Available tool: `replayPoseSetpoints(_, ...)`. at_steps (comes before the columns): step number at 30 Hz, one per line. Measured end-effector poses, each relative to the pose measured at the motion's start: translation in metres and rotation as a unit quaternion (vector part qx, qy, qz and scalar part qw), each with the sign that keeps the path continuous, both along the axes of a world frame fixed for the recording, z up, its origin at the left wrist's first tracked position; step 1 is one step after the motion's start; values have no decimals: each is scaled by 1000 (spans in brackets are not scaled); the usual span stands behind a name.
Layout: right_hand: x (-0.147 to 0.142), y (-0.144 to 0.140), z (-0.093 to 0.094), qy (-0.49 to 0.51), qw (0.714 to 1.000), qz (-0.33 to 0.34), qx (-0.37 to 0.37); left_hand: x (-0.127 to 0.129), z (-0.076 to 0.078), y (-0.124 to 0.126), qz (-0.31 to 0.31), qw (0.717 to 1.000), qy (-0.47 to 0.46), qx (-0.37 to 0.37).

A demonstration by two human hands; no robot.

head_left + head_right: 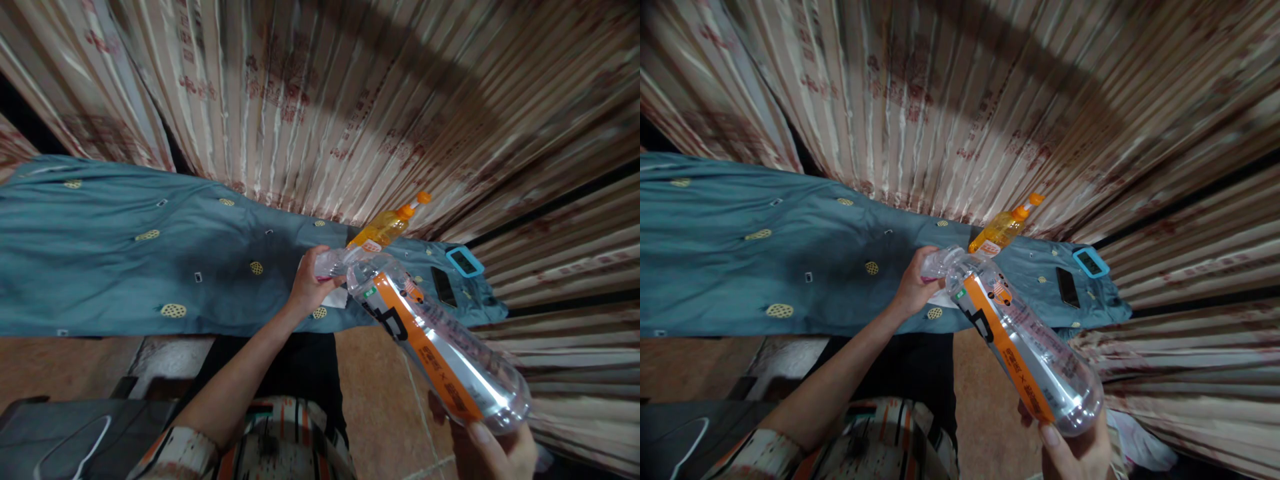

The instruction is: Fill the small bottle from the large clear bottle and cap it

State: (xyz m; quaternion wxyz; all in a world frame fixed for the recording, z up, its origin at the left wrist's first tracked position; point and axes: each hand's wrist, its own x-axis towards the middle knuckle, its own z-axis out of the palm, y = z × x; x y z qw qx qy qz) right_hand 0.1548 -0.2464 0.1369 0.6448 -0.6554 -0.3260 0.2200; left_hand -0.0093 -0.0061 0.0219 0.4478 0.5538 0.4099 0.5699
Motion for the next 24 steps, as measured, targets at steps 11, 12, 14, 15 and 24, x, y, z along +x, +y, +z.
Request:
replayPoseSetpoints(11,6,-1,-7,-5,1000,-18,3,0,-4,2,0,1000,-1,10)
replayPoseSetpoints(12,6,-1,-7,-6,1000,-17,4,0,-3,2,-2,1000,-3,10)
replayPoseSetpoints(14,6,-1,-6,-6,1000,-18,5,0,-2,1,-2,1000,-4,10)
replayPoseSetpoints(15,6,-1,-6,-4,1000,-17,6,-1,-2,1,-2,1000,-3,9)
replayPoseSetpoints(24,4,1,-2,7,1000,-18,0,1,-3,2,0,1000,-5,7)
